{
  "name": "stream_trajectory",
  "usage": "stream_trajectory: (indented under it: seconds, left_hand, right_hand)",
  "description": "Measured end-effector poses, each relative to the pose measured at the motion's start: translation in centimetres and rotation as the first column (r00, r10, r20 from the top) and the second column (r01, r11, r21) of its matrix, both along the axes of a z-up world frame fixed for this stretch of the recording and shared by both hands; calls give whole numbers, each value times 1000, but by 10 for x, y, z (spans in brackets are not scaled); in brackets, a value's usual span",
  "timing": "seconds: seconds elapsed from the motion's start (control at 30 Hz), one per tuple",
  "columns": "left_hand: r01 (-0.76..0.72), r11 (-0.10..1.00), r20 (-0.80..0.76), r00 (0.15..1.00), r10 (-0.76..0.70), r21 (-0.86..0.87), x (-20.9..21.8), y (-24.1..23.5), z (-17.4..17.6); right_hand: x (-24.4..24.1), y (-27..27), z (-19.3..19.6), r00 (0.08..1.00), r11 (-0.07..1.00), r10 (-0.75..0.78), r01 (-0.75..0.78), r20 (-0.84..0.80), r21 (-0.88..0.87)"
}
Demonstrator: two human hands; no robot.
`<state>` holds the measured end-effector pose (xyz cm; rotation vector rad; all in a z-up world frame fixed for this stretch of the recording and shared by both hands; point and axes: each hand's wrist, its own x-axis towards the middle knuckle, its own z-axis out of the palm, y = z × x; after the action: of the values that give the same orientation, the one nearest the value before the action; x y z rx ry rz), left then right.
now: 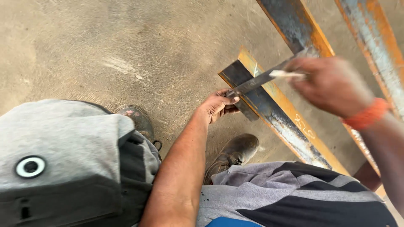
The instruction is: Marking cutting lines on metal beams using a square and chalk.
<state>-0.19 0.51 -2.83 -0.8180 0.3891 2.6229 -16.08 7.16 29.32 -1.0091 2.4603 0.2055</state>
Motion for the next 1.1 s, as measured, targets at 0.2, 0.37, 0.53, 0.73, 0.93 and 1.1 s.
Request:
stream_trajectory:
  seconds: [0.2, 0.37, 0.53, 0.73, 0.93, 1.1]
  left_hand:
    - [23, 1000, 26, 999, -23, 9, -1, -3, -1]
    - [26, 999, 18, 999, -27, 23, 0, -6, 5]
    - [73, 997, 38, 997, -72, -28, 0, -9, 9]
    - [77, 996, 20, 997, -77, -34, 0, -5, 2]
    - [81, 996, 26, 996, -80, -35, 0, -6, 4]
    - [94, 995, 39, 995, -92, -41, -1, -11, 10]
  right_hand:
    - [10, -29, -72, 956, 964, 257, -263, 140, 29]
    - [28, -39, -109, 885, 897, 442, -439, 148, -54]
    - [36, -46, -111, 842, 831, 521, -538, 142, 139]
    - [44, -55, -114, 850, 835, 500, -524, 167, 166]
    - [44, -54, -123, 810, 784, 558, -586, 180, 205]
    - [48, -60, -123, 785, 746, 589, -620, 195, 243]
